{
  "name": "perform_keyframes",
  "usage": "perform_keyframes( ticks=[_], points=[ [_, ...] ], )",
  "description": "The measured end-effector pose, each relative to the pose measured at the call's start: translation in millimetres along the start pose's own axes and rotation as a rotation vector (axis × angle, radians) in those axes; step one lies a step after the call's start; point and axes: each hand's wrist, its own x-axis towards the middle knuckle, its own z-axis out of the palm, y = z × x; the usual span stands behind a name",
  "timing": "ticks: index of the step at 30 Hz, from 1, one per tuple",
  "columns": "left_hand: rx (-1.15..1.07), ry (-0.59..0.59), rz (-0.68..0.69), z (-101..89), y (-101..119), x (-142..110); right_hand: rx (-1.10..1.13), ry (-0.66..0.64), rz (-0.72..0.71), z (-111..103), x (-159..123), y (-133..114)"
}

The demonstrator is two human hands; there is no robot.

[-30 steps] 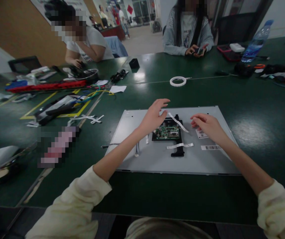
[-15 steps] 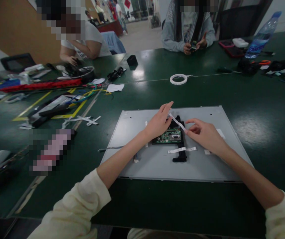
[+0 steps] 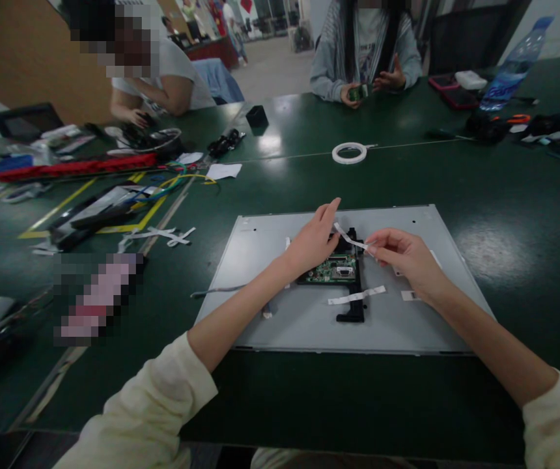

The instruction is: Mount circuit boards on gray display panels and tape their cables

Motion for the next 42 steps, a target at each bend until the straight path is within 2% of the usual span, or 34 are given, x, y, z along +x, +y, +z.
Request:
perform_keyframes(
  ticks=[5, 10, 15, 19, 22, 25, 28, 30, 33, 39, 42],
  points=[
    [0.015, -0.002, -0.021, 0.3, -0.4, -0.4, 0.260, 0.038, -0.031, -5.3, -1.9, -7.0],
    [-0.033, 0.015, 0.020, -0.3, -2.4, -0.3, 0.159, 0.081, -0.036, -7.3, -3.6, -9.2],
    [-0.085, 0.026, 0.012, 0.3, -2.8, 0.4, 0.106, 0.018, -0.044, -1.0, -4.4, -3.1],
    [-0.265, 0.079, 0.010, -1.5, -5.8, 3.8, 0.209, -0.029, 0.007, 4.3, -6.9, -2.1],
    [-0.554, 0.121, -0.066, -10.9, -7.2, 8.1, 0.139, -0.016, -0.012, 5.5, -7.2, -0.9],
    [-0.859, -0.021, -0.217, -24.6, -6.1, 11.7, 0.018, 0.024, -0.051, 5.5, -5.9, 1.6],
    [-0.997, -0.199, -0.298, -32.4, -3.9, 13.7, -0.088, 0.046, -0.060, 6.0, -5.5, 2.9],
    [-0.968, -0.213, -0.304, -31.6, -3.2, 14.0, -0.142, 0.044, -0.060, 6.8, -6.6, 2.4],
    [-0.808, -0.139, -0.257, -26.6, -3.9, 13.2, -0.217, 0.038, -0.075, 8.4, -9.1, 0.8],
    [-0.285, 0.007, 0.074, -32.0, -3.5, 9.2, -0.296, 0.108, -0.035, 8.9, -10.1, 1.1],
    [-0.054, 0.040, 0.158, -37.0, -1.1, 8.1, -0.308, 0.106, -0.014, 7.9, -9.2, 1.3]
  ],
)
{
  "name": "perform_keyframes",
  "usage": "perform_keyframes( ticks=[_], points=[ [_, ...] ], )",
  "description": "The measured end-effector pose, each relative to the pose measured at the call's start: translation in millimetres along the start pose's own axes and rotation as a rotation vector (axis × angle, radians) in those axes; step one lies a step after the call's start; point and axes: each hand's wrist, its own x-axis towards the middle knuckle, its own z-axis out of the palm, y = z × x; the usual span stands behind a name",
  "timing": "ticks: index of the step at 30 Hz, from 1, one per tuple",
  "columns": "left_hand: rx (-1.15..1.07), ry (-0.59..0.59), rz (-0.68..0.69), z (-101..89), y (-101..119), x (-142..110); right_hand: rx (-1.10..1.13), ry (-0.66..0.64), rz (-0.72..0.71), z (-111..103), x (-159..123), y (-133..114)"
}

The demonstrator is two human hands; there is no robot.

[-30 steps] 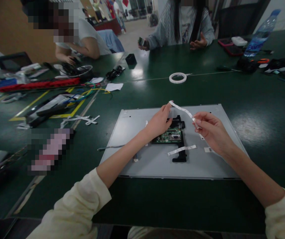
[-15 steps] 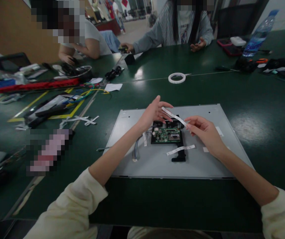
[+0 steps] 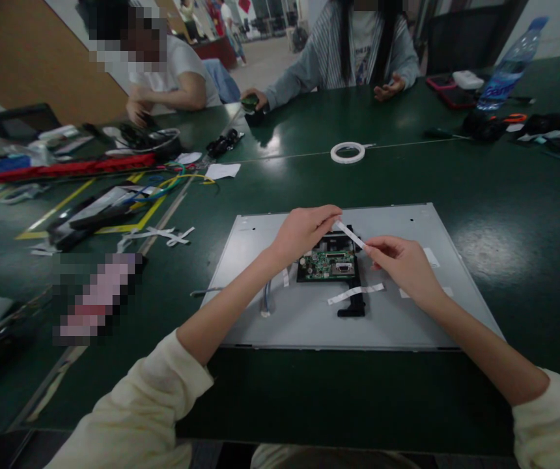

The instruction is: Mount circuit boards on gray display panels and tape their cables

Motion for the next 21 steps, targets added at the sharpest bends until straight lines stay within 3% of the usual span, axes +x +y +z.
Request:
perform_keyframes(
  ticks=[12, 17, 21],
  points=[
    [0.514, -0.096, 0.117, -10.3, 14.8, -2.8, -0.168, -0.041, -0.084, -4.3, -1.3, -0.1],
    [0.494, -0.100, 0.110, -11.3, 18.5, -2.2, -0.103, -0.132, -0.067, -3.1, -4.9, -5.0],
    [0.280, -0.035, -0.023, -6.5, 17.5, -0.4, -0.119, -0.069, -0.067, -3.8, -3.3, -5.7]
  ],
)
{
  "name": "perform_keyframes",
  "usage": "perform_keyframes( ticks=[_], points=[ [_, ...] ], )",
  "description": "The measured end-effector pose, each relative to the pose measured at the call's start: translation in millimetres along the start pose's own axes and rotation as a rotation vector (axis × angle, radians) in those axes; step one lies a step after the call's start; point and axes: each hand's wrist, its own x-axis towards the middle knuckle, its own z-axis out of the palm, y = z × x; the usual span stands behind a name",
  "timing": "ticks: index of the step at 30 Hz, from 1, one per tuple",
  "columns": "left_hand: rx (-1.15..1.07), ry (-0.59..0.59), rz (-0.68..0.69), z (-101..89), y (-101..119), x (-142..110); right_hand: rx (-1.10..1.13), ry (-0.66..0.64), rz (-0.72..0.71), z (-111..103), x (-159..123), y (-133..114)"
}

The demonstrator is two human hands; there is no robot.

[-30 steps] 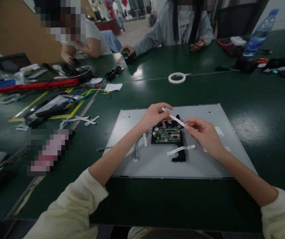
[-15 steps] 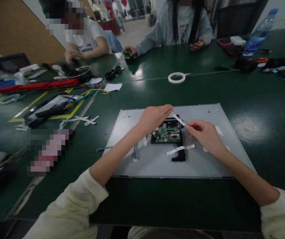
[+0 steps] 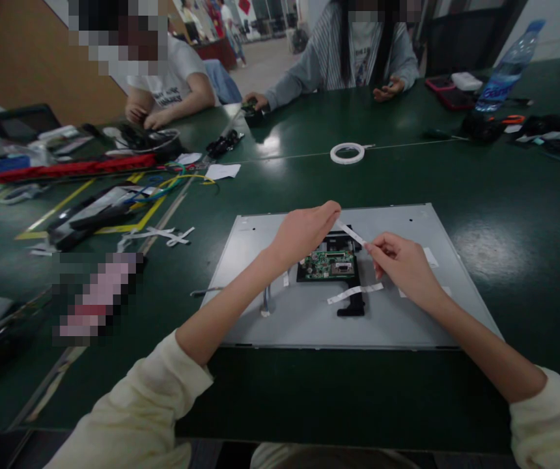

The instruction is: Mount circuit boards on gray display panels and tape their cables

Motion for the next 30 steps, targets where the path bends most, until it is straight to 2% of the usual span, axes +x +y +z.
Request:
perform_keyframes(
  ticks=[5, 9, 11, 16, 21, 23, 26, 30],
  points=[
    [-0.429, 0.063, -0.109, 1.2, -3.8, 2.4, -0.023, 0.040, -0.022, 0.3, 2.3, 3.8],
    [-0.547, 0.137, -0.155, 1.5, -8.8, 2.7, -0.048, 0.051, -0.048, 2.2, 1.5, 5.8],
    [-0.627, 0.137, -0.157, 3.4, -10.6, 3.7, -0.073, 0.045, -0.075, 2.6, 0.6, 5.7],
    [-0.875, 0.071, -0.221, 8.8, -11.3, 8.0, -0.072, -0.022, -0.144, 3.3, -2.9, 0.9],
    [-1.049, -0.138, -0.324, 12.1, -14.8, 8.0, 0.061, -0.032, -0.065, 4.6, -1.9, -2.0],
    [-1.045, -0.143, -0.326, 14.4, -17.5, 7.5, 0.093, -0.022, -0.020, 4.7, 0.1, -0.5],
    [-0.931, -0.083, -0.292, 18.5, -20.8, 6.9, 0.097, -0.022, 0.029, 4.2, 3.3, 3.8],
    [-0.514, 0.002, -0.151, 21.8, -22.5, 5.5, -0.059, 0.012, 0.030, 3.5, 8.1, 8.3]
  ],
)
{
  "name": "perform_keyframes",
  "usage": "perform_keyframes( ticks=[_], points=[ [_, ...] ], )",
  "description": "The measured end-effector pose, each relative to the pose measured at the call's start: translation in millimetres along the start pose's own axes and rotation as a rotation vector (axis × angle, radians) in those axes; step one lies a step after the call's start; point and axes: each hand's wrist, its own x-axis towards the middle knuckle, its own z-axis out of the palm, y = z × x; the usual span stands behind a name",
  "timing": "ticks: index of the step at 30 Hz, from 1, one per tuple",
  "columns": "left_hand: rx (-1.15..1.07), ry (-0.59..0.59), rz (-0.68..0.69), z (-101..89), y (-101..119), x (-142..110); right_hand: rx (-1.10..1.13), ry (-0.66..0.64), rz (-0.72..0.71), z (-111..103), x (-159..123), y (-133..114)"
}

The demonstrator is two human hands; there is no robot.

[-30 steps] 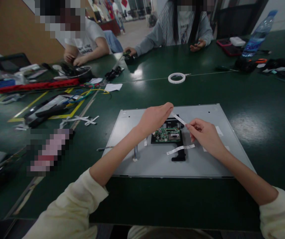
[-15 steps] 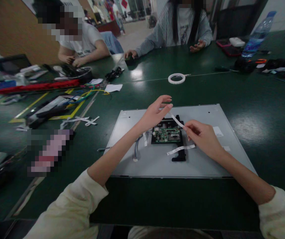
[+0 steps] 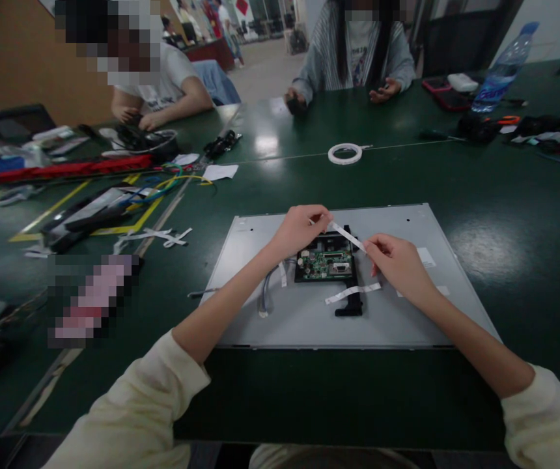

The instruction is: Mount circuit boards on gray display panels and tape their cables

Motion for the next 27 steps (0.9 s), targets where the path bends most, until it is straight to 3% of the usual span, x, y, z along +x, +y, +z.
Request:
perform_keyframes(
  ticks=[4, 11, 18, 27],
  points=[
    [0.359, -0.002, 0.126, 1.2, -0.3, 1.5, -0.287, 0.075, -0.058, 3.3, 5.4, -3.2],
    [0.451, -0.119, -0.003, 7.5, -1.5, 8.3, -0.678, 0.128, -0.088, 14.3, 9.5, -9.0],
    [0.504, -0.103, -0.097, 14.8, -1.3, 7.0, -0.723, 0.115, -0.065, 15.7, 11.9, -8.9],
    [0.504, -0.094, -0.070, 22.5, -5.3, 10.7, -0.751, 0.106, -0.057, 16.1, 10.9, -10.8]
  ],
)
